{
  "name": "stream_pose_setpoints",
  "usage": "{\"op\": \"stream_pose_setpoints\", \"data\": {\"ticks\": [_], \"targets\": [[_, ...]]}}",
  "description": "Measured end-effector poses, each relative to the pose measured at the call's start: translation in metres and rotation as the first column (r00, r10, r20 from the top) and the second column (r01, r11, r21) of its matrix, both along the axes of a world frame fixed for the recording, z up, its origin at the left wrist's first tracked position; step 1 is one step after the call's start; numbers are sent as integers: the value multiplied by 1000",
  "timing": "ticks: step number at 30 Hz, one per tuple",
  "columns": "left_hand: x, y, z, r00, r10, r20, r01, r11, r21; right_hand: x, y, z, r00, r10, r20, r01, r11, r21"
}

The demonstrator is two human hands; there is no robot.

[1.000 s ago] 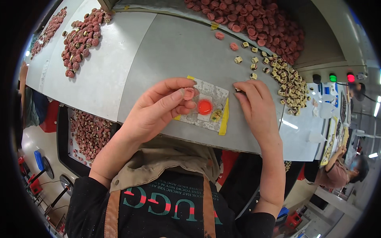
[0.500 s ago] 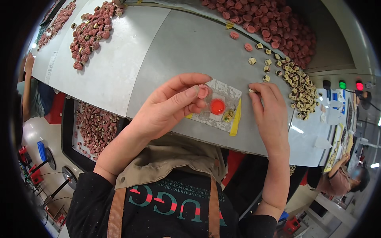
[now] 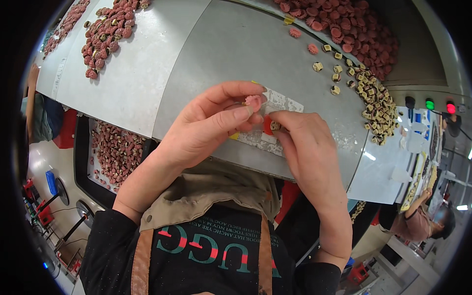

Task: The person assembles toy figurines by attaching small figurine heads to base pieces by hand and adding adhesive from a squeeze bottle to a small reservoir on the table.

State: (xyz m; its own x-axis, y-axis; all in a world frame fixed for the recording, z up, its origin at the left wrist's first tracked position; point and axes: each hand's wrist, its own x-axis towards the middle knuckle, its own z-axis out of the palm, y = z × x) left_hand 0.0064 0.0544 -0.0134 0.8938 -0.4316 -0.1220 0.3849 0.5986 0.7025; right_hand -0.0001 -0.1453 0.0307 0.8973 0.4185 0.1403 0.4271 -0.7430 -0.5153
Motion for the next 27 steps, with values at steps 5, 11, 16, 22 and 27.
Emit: {"op": "stream_pose_setpoints", "data": {"ticks": [5,11,16,22,27], "targets": [[1,2,-3,1000,10,-28,-13,997,-77,0,2,-2,993,61,99,-58,998,-31],[2,2,2,1000,-11,-29,10,1000,-29,0,3,-3,996,25,86,-16,994,-111],[2,3,-7,1000,-19,-8,18,991,-134,-2,6,-4,996,2,84,5,996,-84],[3,2,-2,998,-61,-27,60,998,-36,-1,-3,-6,992,-53,-118,63,994,86],[3,-1,5,999,-27,-40,25,999,-36,-3,-1,2,976,-111,-187,188,866,463]]}}
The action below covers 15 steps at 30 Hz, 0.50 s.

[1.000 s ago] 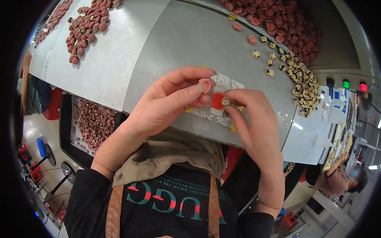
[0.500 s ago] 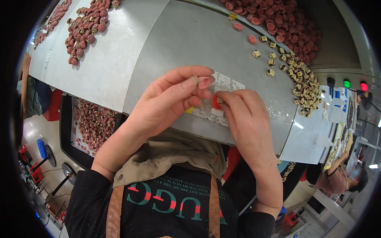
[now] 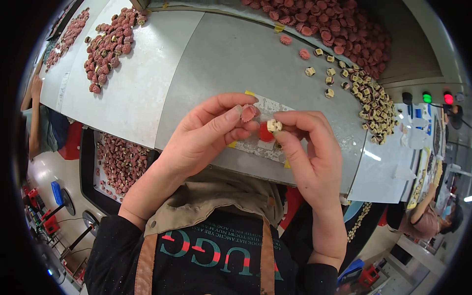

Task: The person assembles toy figurines by attaching small figurine heads to base pieces by hand and adding adhesive from a squeeze bottle to a small reservoir on the table.

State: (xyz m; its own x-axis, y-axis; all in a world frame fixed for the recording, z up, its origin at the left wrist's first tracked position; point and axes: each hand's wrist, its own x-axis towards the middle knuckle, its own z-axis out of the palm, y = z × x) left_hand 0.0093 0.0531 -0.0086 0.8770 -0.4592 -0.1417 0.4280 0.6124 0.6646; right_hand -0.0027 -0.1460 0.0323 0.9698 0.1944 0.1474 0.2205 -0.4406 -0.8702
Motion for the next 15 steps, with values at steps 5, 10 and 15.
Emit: {"op": "stream_pose_setpoints", "data": {"ticks": [5,10,15], "targets": [[-2,-4,0,1000,30,-6,-30,999,32,2,19,-1,999,13,53,-12,1000,-8],[-9,-13,-5,994,94,60,-97,994,54,2,22,-6,935,91,342,-17,976,-215],[-16,-17,-3,906,223,361,-316,922,224,-2,21,-16,953,11,302,24,994,-111]]}}
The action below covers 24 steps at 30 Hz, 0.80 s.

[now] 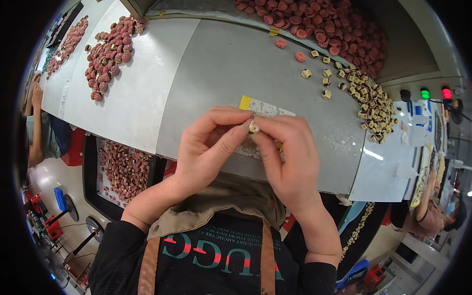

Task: The person assembles toy figurines by attaching small figurine heads to base pieces by hand and adding adhesive from a squeeze bottle to a small reservoir on the table.

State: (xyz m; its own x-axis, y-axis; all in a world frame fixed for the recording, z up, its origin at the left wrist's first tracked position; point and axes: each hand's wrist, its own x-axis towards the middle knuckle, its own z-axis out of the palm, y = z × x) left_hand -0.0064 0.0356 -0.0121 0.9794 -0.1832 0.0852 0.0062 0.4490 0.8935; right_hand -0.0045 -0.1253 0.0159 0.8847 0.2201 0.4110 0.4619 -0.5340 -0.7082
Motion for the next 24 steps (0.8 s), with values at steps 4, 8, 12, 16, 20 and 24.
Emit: {"op": "stream_pose_setpoints", "data": {"ticks": [4,8,12,16,20,24], "targets": [[5,7,4,982,-133,-132,122,989,-84,1,-3,1,984,52,172,-23,986,-166],[4,8,7,967,-188,-172,174,981,-91,2,-6,11,1000,-3,25,5,997,-76],[-3,4,7,990,-126,-64,132,987,87,3,-13,5,989,150,10,-147,977,-152],[-6,1,-7,983,-94,159,58,974,218,0,-12,-2,988,117,100,-92,971,-223],[-4,-2,-8,976,-106,192,41,948,316,0,-13,-10,988,96,124,-77,986,-147],[-4,-3,-8,968,-84,235,-6,933,359,-1,-13,-16,981,77,178,-51,988,-148]]}}
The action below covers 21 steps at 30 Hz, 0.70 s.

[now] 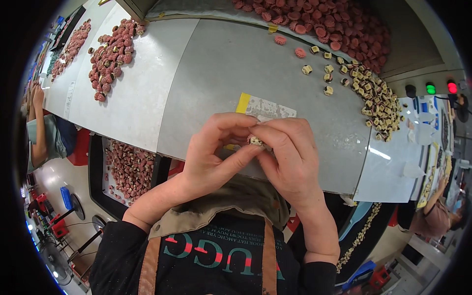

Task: The person assembles toy figurines by attaching small figurine heads to base pieces by hand and adding adhesive from a squeeze bottle to a small reservoir on the table.

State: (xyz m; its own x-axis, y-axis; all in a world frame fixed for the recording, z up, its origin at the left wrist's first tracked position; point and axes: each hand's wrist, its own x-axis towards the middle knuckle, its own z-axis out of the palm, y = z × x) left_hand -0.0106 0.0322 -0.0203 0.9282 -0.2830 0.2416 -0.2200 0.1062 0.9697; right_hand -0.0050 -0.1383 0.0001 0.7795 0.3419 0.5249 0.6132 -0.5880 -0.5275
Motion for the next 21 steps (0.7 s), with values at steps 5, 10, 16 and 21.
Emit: {"op": "stream_pose_setpoints", "data": {"ticks": [5,10,16,21], "targets": [[4,7,16,999,-15,-46,19,995,98,-5,-6,8,998,-5,-69,4,1000,-18],[69,74,10,799,-34,601,-508,496,704,9,-57,10,973,-218,-80,195,954,-227],[114,121,24,664,-150,732,-743,-19,670,42,-96,13,883,-330,-334,328,943,-62],[131,17,19,757,-146,637,-464,565,682,62,-96,-4,965,-242,-96,217,951,-220]]}}
